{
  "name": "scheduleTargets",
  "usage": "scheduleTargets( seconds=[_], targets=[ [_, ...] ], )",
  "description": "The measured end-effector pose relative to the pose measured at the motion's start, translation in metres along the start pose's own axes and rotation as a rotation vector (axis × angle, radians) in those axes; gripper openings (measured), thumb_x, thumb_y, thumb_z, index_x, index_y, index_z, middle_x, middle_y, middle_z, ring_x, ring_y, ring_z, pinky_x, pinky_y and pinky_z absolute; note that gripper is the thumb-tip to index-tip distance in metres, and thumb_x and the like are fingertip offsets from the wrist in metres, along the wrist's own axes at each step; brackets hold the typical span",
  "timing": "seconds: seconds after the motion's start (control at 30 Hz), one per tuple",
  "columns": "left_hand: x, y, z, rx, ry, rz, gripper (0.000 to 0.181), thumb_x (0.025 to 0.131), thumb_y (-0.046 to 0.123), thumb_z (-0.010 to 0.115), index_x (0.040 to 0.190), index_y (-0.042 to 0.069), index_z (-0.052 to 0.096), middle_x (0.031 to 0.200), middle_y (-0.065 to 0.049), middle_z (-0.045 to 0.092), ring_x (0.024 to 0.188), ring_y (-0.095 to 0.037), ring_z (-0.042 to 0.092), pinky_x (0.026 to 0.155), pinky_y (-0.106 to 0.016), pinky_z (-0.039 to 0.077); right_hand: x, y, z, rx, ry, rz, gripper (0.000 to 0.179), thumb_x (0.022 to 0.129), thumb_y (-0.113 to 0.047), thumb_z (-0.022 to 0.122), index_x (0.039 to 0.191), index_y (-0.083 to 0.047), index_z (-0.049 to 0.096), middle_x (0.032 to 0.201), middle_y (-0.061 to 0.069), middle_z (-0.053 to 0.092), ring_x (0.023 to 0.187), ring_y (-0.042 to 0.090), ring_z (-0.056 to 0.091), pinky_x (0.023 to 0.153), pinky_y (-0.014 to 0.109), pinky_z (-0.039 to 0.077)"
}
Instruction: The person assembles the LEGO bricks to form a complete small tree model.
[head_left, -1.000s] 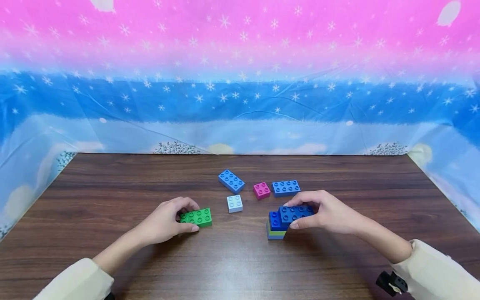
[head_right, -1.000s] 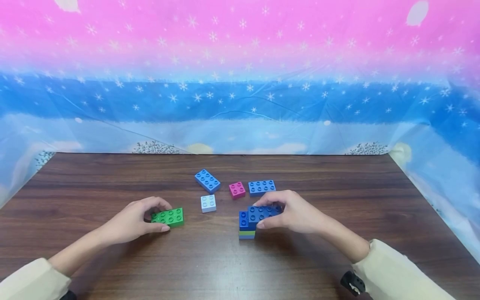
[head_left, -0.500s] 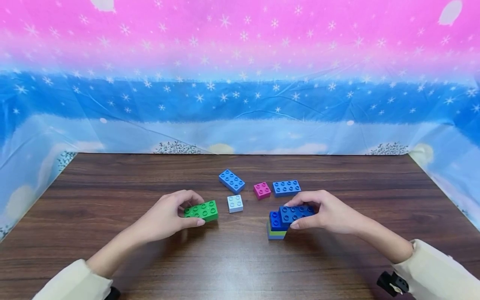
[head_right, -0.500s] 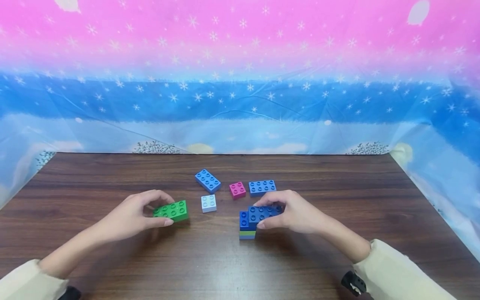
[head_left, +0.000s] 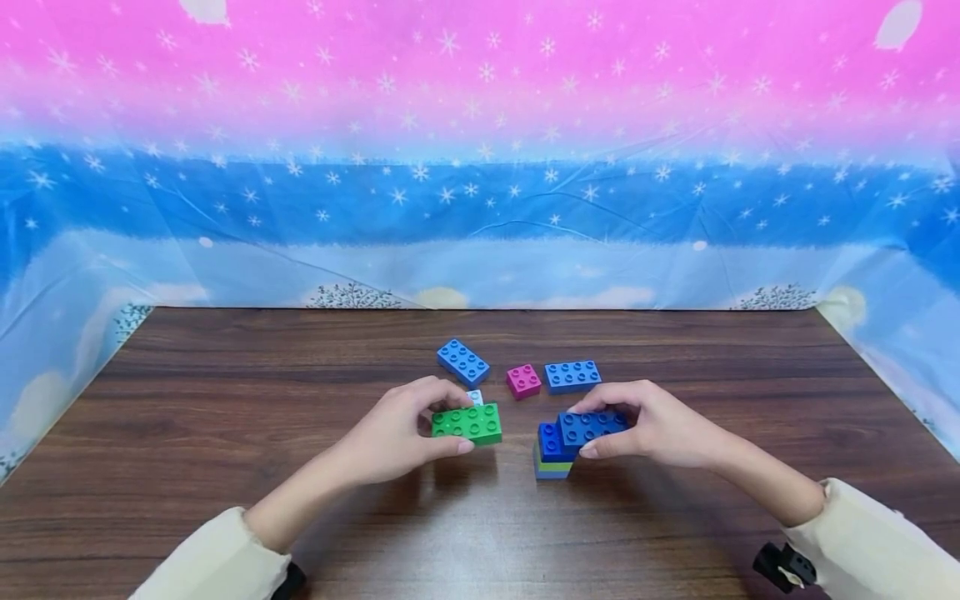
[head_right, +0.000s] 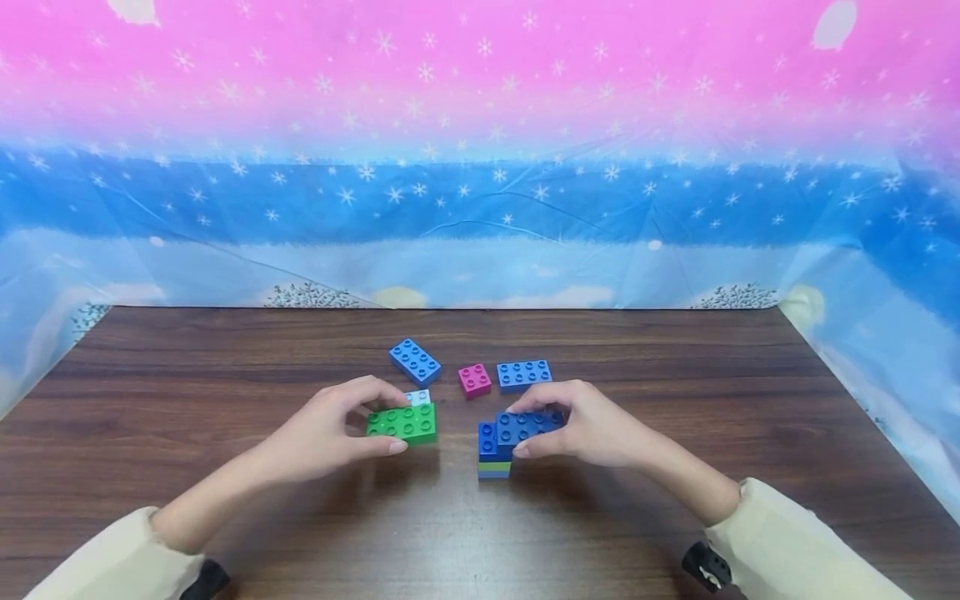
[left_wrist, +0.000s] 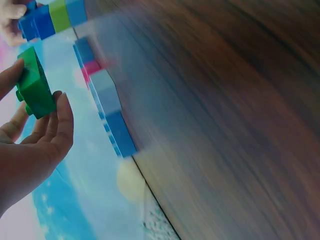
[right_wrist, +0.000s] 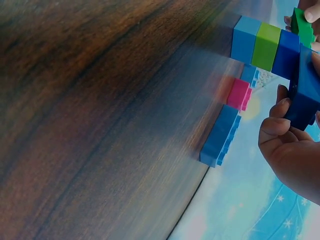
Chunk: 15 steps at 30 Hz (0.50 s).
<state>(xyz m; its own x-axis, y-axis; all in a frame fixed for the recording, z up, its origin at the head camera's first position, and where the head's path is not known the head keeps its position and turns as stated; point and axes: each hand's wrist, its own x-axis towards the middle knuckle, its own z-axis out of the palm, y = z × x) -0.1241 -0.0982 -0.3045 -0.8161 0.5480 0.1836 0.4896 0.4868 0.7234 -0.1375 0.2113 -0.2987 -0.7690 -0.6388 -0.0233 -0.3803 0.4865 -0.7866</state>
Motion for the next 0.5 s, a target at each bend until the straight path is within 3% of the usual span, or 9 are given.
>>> scheduleTargets(
  seconds=[0.2, 0.5],
  targets=[
    [0.01, 0.009, 0.014, -0.052, -0.004, 0.028, 0.031, 0.079, 0.02, 0.072, 0.106, 0.009, 0.06, 0.098, 0.0, 0.057, 0.083, -0.014, 0.052, 0.069, -0.03, 0.05, 0.0, -0.001, 0.0, 0.002, 0.001, -0.013, 0.031, 0.082, -0.022, 0.07, 0.11, -0.012, 0.063, 0.103, 0.003, 0.06, 0.087, 0.023, 0.054, 0.072, 0.029, 0.048],
    [0.021, 0.017, 0.028, -0.095, -0.038, 0.021, 0.031, 0.081, 0.02, 0.07, 0.108, 0.009, 0.06, 0.098, 0.0, 0.059, 0.085, -0.014, 0.051, 0.069, -0.027, 0.049, 0.0, -0.001, 0.0, 0.01, -0.001, -0.032, 0.03, 0.082, -0.021, 0.069, 0.11, -0.011, 0.063, 0.1, 0.002, 0.061, 0.084, 0.019, 0.055, 0.07, 0.028, 0.048]
  ],
)
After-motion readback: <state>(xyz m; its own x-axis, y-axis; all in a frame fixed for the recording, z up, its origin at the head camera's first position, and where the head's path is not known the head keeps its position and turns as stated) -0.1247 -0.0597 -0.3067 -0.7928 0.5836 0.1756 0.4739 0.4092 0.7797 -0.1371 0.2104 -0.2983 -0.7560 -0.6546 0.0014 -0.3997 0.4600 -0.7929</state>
